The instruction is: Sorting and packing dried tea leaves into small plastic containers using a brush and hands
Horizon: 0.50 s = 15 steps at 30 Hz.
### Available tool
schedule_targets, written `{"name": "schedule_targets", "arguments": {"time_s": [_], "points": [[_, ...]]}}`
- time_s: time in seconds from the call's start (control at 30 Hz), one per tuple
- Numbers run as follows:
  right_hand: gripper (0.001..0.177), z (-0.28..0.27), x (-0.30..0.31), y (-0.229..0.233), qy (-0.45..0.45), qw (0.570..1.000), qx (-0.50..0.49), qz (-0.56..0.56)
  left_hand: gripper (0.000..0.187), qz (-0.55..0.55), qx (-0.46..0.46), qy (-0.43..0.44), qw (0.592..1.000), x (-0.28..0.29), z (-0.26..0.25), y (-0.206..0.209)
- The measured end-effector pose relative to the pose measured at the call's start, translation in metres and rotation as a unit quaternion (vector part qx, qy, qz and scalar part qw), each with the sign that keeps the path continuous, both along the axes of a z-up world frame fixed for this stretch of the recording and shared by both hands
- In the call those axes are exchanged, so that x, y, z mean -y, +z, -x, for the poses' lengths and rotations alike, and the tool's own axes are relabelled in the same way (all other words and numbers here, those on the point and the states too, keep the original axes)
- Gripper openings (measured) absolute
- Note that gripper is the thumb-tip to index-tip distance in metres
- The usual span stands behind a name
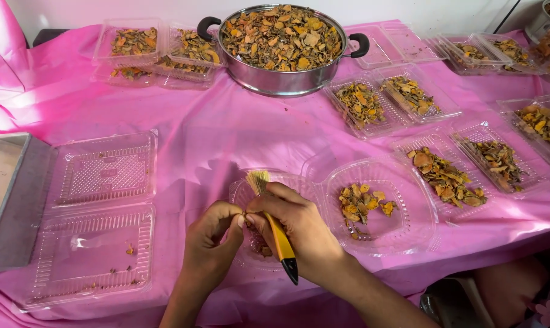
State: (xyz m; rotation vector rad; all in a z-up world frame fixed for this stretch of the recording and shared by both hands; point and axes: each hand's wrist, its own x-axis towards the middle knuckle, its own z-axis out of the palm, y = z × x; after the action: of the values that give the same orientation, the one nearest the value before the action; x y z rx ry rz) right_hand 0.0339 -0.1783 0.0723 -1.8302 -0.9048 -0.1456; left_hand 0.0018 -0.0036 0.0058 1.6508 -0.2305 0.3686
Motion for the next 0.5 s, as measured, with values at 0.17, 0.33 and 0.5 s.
{"name": "schedule_targets", "arguments": {"time_s": [0.17,0.33,0.5], "points": [[0.015,-0.005,0.002,0.005,-0.009,0.999,0.047,-0.011,0.016,-0.07,0.0,0.017,0.997,-0.004,0.001,-0.002],[0.013,-0.005,0.002,0.001,0.004,1.0,0.025,0.0,0.021,-0.073,0.004,-0.005,0.997,0.001,0.003,0.018],[0.013,-0.003,-0.001,-0.003,-0.006,1.0,0.003,0.001,0.019,-0.08,0.021,-0.009,0.996,0.0,0.003,0.015]]}}
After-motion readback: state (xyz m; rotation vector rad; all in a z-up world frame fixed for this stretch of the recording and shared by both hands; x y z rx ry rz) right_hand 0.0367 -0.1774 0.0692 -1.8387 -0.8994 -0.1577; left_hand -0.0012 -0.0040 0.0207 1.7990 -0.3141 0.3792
